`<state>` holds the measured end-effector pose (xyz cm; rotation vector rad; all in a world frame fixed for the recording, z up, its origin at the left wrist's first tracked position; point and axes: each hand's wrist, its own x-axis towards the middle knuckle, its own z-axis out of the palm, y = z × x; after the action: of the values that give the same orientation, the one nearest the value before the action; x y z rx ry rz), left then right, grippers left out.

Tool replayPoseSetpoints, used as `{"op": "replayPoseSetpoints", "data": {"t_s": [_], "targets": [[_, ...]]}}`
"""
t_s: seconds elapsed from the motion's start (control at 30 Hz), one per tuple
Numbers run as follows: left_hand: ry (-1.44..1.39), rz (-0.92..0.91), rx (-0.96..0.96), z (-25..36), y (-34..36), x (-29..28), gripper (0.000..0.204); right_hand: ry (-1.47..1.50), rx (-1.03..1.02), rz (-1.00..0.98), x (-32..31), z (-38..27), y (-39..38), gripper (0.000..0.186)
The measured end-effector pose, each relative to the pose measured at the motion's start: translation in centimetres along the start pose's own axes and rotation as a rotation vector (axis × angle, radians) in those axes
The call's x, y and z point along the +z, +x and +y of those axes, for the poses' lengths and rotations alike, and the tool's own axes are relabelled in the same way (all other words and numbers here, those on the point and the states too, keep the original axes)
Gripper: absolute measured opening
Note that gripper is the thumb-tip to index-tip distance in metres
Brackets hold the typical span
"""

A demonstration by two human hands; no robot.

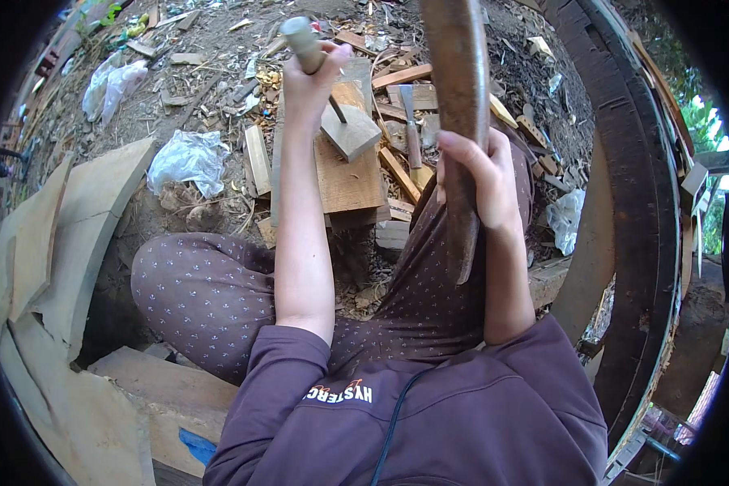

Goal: Using a chisel and a wooden mallet to carve or shape a piece of wood.

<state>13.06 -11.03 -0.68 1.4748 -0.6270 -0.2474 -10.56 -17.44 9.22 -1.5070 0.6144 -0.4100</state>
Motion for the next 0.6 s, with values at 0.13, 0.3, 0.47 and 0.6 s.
{"op": "replayPoseSetpoints", "data": {"t_s": [0.13,0.3,0.47,0.6], "targets": [[-0.403,-0.052,0.01,0.1,0.5,-1.0,0.026,0.13,0.074,0.058,-0.6,0.5,0.7,0.034],[-0.562,-0.154,0.051,2.8,0.3,-2.4,0.024,0.343,0.191,0.113,-1.5,1.0,1.3,0.035],[-0.542,-0.163,0.079,0.8,-0.5,-2.7,0.021,0.234,0.169,0.079,-0.8,0.8,1.2,0.035],[-0.565,-0.166,0.065,-0.8,-0.6,-3.0,0.027,0.177,0.179,0.031,-0.8,0.9,1.2,0.036]]}}
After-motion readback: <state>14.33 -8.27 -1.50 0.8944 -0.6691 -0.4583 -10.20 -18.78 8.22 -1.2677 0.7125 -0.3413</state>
